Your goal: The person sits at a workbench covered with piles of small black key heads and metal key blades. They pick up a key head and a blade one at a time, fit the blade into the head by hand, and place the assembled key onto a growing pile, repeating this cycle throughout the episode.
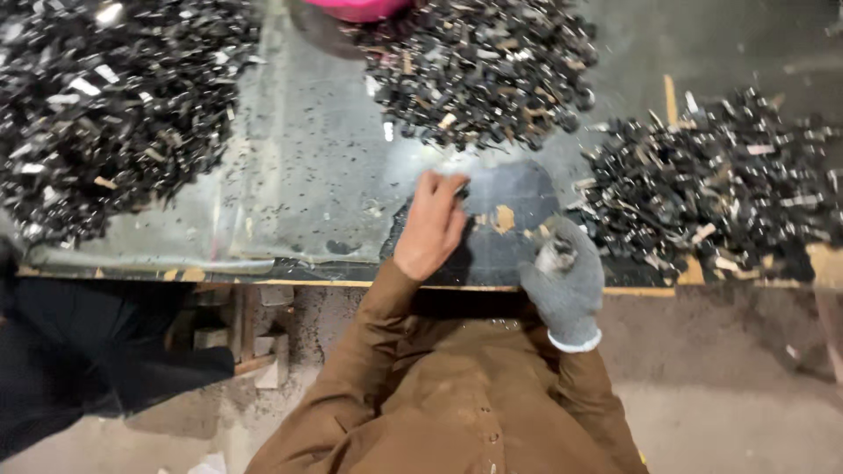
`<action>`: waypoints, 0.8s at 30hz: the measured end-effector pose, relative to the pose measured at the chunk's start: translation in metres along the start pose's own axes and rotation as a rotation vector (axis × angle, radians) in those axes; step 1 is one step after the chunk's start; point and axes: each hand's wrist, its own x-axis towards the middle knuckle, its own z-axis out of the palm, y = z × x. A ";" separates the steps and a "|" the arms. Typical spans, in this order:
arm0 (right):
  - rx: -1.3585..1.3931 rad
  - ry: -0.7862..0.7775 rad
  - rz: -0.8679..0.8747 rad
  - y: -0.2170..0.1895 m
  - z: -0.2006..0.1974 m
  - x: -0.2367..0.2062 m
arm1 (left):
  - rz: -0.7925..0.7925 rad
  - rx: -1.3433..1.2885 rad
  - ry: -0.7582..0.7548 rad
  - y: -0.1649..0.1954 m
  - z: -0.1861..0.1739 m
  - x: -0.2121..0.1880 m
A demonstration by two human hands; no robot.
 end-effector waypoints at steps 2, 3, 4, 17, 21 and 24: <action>0.016 0.030 -0.035 0.002 0.001 -0.002 | -0.091 -0.062 0.063 0.011 -0.007 -0.022; 0.027 0.041 -0.053 0.003 0.002 -0.001 | -0.137 -0.091 0.097 0.017 -0.007 -0.031; -0.065 0.039 -0.091 0.004 0.003 -0.001 | -0.020 -0.160 0.072 0.023 -0.003 -0.041; -0.090 -0.251 -0.199 -0.015 0.021 -0.064 | 0.115 -0.381 -0.073 -0.009 -0.025 -0.126; 0.012 -0.210 -0.335 -0.028 0.019 -0.043 | 0.286 -0.377 -0.124 0.020 0.004 -0.112; -0.614 0.021 -0.252 -0.043 0.015 -0.013 | 0.378 0.169 -0.026 0.009 0.026 -0.057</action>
